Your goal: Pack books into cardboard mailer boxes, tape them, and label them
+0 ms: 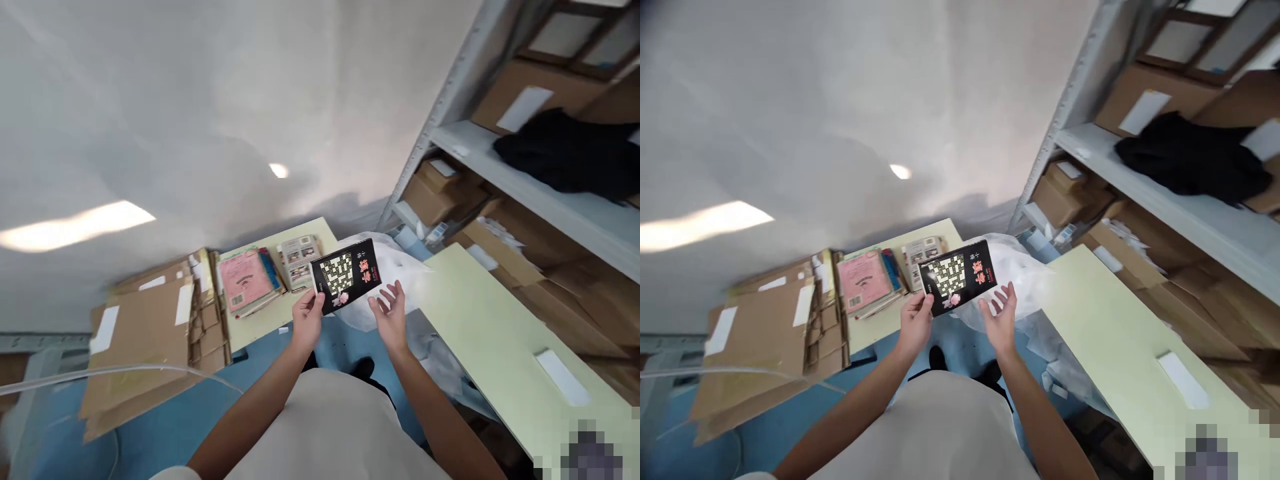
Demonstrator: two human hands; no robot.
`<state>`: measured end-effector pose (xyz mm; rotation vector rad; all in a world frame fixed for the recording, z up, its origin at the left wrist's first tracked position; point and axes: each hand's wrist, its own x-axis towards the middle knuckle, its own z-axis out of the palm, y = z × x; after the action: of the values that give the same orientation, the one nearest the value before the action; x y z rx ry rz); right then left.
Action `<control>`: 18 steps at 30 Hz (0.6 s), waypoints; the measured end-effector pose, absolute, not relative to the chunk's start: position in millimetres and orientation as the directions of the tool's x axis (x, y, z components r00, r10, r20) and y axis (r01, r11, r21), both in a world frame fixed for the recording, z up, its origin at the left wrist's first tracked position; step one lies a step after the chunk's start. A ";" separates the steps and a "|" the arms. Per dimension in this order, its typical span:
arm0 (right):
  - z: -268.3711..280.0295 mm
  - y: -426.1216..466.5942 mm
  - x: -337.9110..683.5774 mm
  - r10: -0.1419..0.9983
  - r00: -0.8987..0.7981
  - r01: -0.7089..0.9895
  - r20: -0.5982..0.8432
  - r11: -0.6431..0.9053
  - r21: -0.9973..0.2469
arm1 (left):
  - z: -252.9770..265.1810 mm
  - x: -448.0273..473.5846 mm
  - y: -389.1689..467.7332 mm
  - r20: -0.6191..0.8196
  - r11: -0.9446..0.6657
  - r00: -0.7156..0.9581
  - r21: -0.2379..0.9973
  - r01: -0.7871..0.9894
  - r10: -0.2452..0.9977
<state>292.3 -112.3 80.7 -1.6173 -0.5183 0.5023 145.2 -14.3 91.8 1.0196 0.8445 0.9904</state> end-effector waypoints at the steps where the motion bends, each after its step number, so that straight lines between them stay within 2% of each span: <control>1: 78.4 -127.4 302.2 0.588 0.797 -0.112 -0.140 -0.084 -0.990 | 92.0 163.9 -25.1 -0.157 0.286 0.383 0.908 -0.308 0.910; 2: 77.9 -141.7 312.0 0.602 0.765 -0.242 -0.227 -0.057 -0.969 | 91.7 181.4 -36.6 -0.194 0.360 0.438 0.870 -0.337 0.878; 4: 82.6 -168.1 333.6 0.635 0.719 -0.391 -0.282 0.034 -0.920 | 90.2 212.1 -60.4 -0.230 0.468 0.566 0.825 -0.318 0.791; 7: 97.3 -207.9 371.9 0.523 0.818 -0.374 -0.239 0.167 -0.912 | 89.2 247.5 -90.9 -0.236 0.517 0.762 0.843 -0.147 0.603; 10: 107.5 -253.5 409.8 0.428 0.879 -0.308 -0.209 0.175 -0.935 | 91.9 275.4 -108.0 -0.260 0.522 0.822 0.851 -0.052 0.506; 13: 108.6 -299.7 438.0 0.394 0.894 -0.280 -0.214 0.117 -0.953 | 96.1 303.3 -116.6 -0.292 0.454 0.846 0.889 0.068 0.446; 16: 106.4 -337.0 455.3 0.345 0.908 -0.279 -0.237 0.076 -0.957 | 97.2 333.8 -129.6 -0.338 0.276 0.890 0.926 0.257 0.307; 18: 105.8 -355.3 463.1 0.327 0.914 -0.279 -0.239 0.079 -0.957 | 95.6 353.3 -142.8 -0.357 0.178 0.907 0.930 0.322 0.224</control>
<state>463.1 -355.3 105.8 -1.4212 -0.0413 0.4537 353.3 -142.8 95.6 1.4061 0.4682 -0.0729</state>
